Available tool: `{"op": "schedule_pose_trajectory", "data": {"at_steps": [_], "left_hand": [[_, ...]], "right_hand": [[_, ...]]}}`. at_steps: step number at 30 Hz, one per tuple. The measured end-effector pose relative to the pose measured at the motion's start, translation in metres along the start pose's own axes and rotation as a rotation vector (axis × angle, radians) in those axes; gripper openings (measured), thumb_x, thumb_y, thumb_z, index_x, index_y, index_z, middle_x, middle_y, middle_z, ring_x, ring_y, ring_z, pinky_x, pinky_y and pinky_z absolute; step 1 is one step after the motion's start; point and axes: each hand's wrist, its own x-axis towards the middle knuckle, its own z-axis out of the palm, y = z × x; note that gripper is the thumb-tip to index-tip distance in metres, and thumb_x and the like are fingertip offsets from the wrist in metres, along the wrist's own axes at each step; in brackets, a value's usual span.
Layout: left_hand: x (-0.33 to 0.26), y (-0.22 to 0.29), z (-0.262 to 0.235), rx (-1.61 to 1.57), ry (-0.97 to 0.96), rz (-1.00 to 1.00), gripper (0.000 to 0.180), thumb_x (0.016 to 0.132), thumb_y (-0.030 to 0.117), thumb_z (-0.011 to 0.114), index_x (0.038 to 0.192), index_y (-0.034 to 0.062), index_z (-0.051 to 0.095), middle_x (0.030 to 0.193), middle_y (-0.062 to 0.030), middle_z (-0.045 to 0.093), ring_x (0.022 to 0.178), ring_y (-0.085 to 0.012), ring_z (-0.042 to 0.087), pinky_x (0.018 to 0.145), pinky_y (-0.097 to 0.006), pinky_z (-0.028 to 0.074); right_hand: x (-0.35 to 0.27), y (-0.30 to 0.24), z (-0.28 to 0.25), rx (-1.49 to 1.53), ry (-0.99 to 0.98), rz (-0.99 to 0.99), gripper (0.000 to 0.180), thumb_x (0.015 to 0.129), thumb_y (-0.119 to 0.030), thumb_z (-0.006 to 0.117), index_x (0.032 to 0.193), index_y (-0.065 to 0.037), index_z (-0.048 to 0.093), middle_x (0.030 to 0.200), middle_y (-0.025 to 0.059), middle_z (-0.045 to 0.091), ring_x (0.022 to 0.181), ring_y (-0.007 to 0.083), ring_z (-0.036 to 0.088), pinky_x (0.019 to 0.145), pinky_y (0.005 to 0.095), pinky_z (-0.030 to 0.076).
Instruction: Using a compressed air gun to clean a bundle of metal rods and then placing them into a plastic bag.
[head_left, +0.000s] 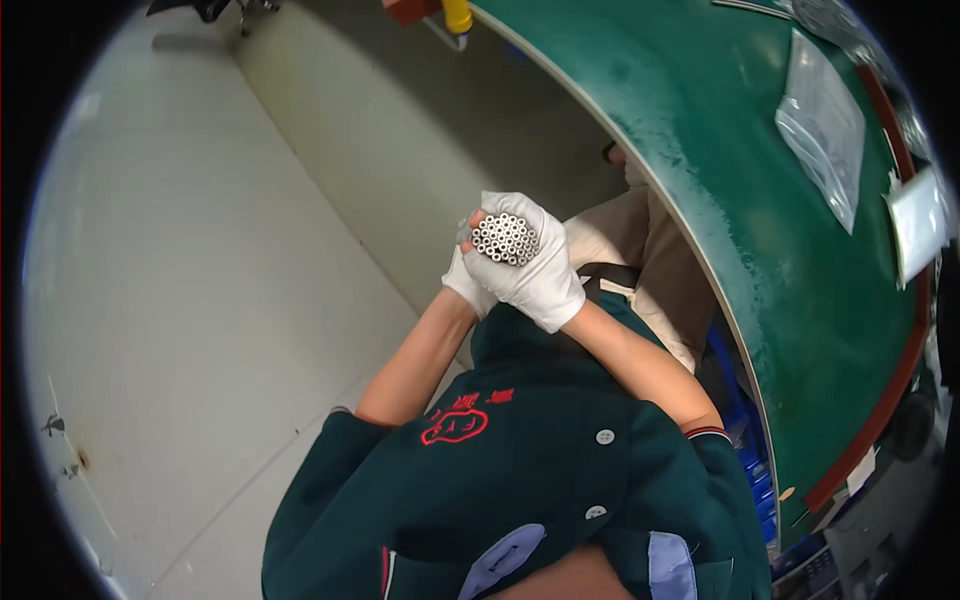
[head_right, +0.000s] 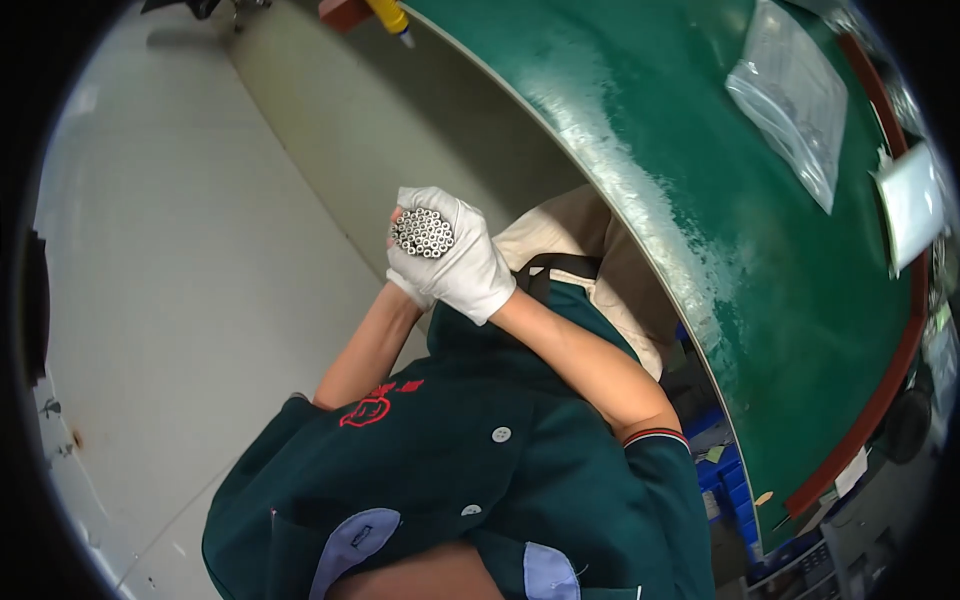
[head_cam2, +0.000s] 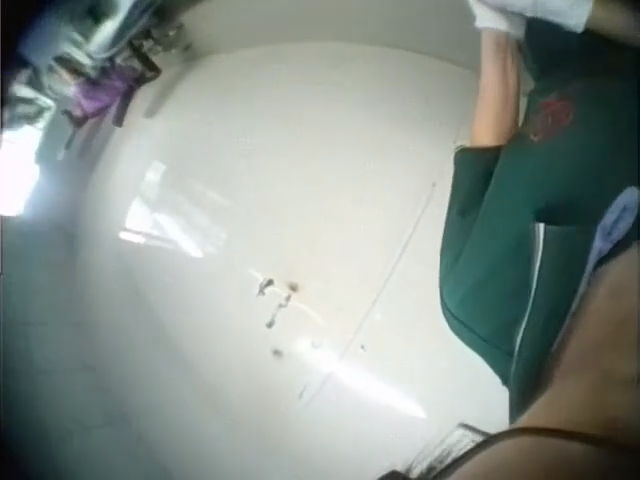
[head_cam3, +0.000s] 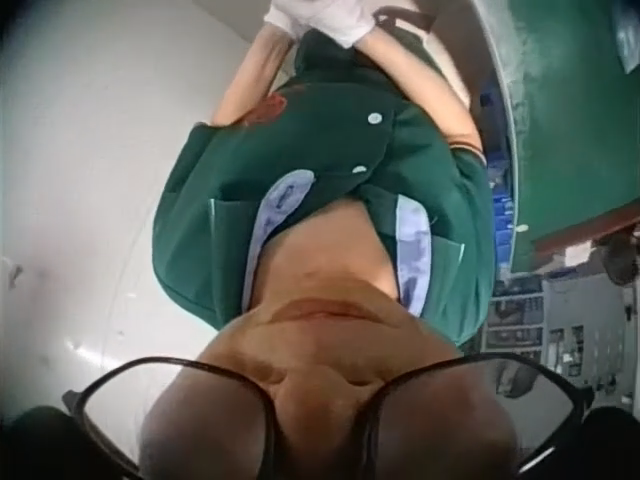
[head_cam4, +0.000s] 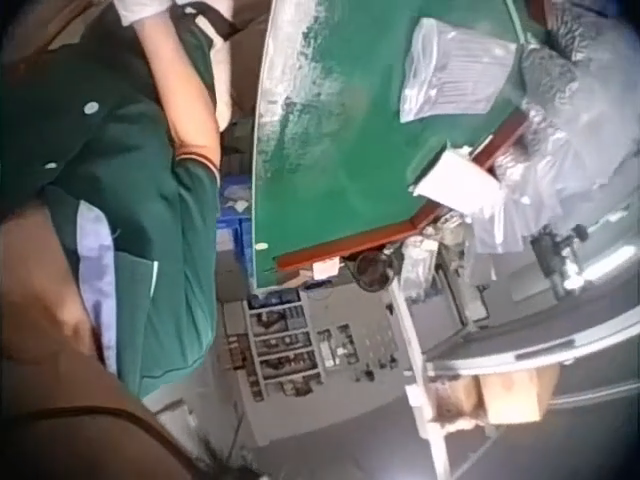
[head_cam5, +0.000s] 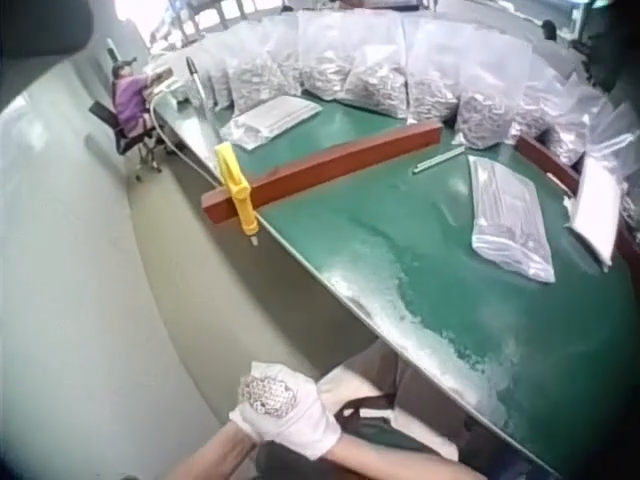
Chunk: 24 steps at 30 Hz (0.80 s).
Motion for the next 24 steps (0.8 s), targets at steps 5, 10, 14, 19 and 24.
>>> {"op": "schedule_pose_trajectory", "data": {"at_steps": [5, 10, 14, 19, 24], "left_hand": [[0.041, -0.009, -0.086, -0.04, -0.798, 0.365, 0.027, 0.083, 0.036, 0.053, 0.093, 0.0112, 0.058, 0.093, -0.0044, 0.06, 0.094, -0.0187, 0.056, 0.087, -0.033, 0.046], [0.028, -0.039, -0.05, -0.486, -0.672, 0.493, 0.026, 0.087, 0.023, 0.051, 0.108, 0.0075, 0.051, 0.104, -0.0048, 0.057, 0.098, -0.0146, 0.055, 0.087, -0.029, 0.044], [0.016, -0.047, 0.134, -1.403, -0.098, 0.637, 0.034, 0.075, 0.038, 0.063, 0.094, 0.0102, 0.059, 0.095, -0.0035, 0.06, 0.095, -0.0185, 0.055, 0.09, -0.03, 0.043], [-0.001, -0.012, 0.026, -0.357, 0.003, 0.362, 0.048, 0.077, 0.041, 0.06, 0.111, 0.0083, 0.054, 0.111, -0.0043, 0.057, 0.109, -0.0171, 0.046, 0.097, -0.034, 0.036], [0.016, 0.01, -0.035, 0.469, 0.251, 0.21, 0.01, 0.082, 0.021, 0.051, 0.079, 0.0114, 0.053, 0.076, -0.0026, 0.059, 0.067, -0.0181, 0.056, 0.059, -0.036, 0.046]], "right_hand": [[-0.002, 0.03, 0.007, -0.041, -0.039, -0.029, 0.034, 0.069, -0.001, 0.069, 0.101, -0.001, 0.055, 0.085, 0.0046, 0.062, 0.075, 0.0106, 0.059, 0.069, 0.0249, 0.049], [0.0, 0.048, -0.009, -0.189, -0.04, -0.059, 0.037, 0.069, 0.003, 0.069, 0.102, -0.002, 0.053, 0.094, 0.004, 0.06, 0.085, 0.0091, 0.058, 0.08, 0.024, 0.047], [0.011, 0.045, -0.016, -0.347, -0.077, -0.164, 0.053, 0.065, -0.004, 0.075, 0.111, -0.002, 0.05, 0.101, 0.0074, 0.059, 0.095, 0.0199, 0.058, 0.088, 0.031, 0.044], [0.022, 0.009, -0.015, -0.672, -0.254, -0.231, 0.107, 0.048, -0.02, 0.081, 0.137, 0.0, 0.026, 0.124, 0.0154, 0.048, 0.117, 0.0341, 0.043, 0.1, 0.0413, 0.031], [0.037, -0.046, -0.017, -0.678, -0.268, -0.573, 0.106, 0.052, -0.03, 0.082, 0.139, -0.002, 0.026, 0.123, 0.0194, 0.049, 0.113, 0.0372, 0.047, 0.096, 0.0452, 0.035]]}}
